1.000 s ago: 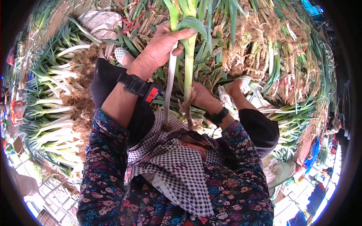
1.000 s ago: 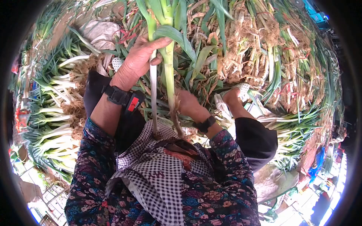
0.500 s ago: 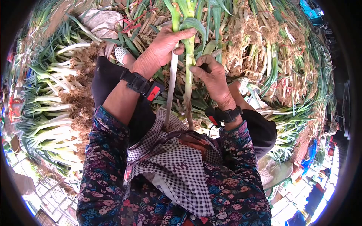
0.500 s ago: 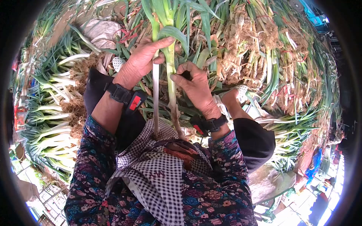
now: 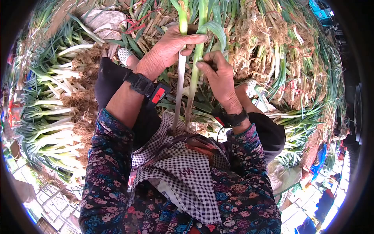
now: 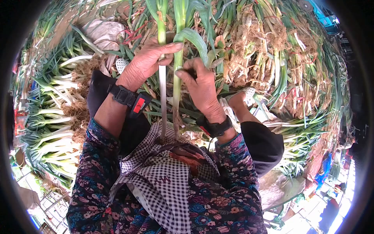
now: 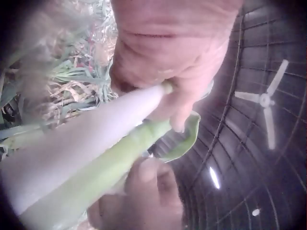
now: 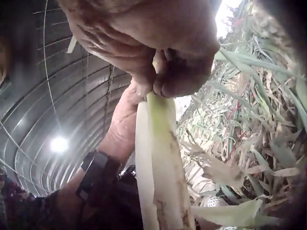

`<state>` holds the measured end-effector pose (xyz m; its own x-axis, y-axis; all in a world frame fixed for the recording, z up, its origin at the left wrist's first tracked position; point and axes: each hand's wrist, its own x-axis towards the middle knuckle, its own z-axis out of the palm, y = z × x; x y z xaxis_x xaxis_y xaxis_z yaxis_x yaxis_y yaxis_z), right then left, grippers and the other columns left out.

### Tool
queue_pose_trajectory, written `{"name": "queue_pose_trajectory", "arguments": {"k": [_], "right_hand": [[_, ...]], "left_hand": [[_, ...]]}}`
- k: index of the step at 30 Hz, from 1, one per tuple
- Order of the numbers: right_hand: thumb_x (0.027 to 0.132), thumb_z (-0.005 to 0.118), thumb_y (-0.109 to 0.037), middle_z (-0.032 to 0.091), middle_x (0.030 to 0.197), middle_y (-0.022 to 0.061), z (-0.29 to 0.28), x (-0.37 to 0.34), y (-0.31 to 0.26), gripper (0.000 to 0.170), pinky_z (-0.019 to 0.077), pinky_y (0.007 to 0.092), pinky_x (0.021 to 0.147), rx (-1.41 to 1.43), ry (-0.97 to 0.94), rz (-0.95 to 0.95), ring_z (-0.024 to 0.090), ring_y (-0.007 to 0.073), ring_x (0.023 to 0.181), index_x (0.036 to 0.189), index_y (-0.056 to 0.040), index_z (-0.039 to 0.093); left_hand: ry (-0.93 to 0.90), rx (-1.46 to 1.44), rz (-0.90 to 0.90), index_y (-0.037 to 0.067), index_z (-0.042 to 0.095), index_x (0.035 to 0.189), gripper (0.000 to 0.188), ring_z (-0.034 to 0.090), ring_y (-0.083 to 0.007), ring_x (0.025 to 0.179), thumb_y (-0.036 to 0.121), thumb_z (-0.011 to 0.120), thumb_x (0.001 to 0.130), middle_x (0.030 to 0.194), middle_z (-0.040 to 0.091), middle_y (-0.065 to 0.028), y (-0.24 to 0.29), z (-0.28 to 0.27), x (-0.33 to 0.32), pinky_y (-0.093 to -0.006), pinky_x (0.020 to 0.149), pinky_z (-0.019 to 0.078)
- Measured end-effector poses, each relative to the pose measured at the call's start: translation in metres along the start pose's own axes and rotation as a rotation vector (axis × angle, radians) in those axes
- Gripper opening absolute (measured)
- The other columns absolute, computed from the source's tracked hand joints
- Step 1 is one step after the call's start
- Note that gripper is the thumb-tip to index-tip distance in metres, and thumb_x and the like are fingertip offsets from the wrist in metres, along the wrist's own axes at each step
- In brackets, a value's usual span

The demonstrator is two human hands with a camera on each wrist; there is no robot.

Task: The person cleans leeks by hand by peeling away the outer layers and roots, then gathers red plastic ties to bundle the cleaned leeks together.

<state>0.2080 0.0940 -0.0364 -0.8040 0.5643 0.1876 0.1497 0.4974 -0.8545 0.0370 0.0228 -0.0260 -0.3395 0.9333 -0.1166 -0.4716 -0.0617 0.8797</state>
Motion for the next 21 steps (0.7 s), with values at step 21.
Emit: {"name": "queue_pose_trajectory", "arguments": {"k": [21], "right_hand": [[0.081,0.065,-0.016,0.059,0.074,0.0134,0.009,0.027,-0.032,0.020,0.0502,0.0379,0.054,-0.770,-0.058,-0.268,0.064,0.0301,0.065,0.086,-0.0004,0.053]], "left_hand": [[0.297,-0.028,0.140,0.005,0.063,0.093,0.024,0.040,-0.0017,0.049,0.015,0.078,0.076,0.068,0.055,0.0054,-0.001,0.010,0.005,-0.0203,0.042,0.0264]]}}
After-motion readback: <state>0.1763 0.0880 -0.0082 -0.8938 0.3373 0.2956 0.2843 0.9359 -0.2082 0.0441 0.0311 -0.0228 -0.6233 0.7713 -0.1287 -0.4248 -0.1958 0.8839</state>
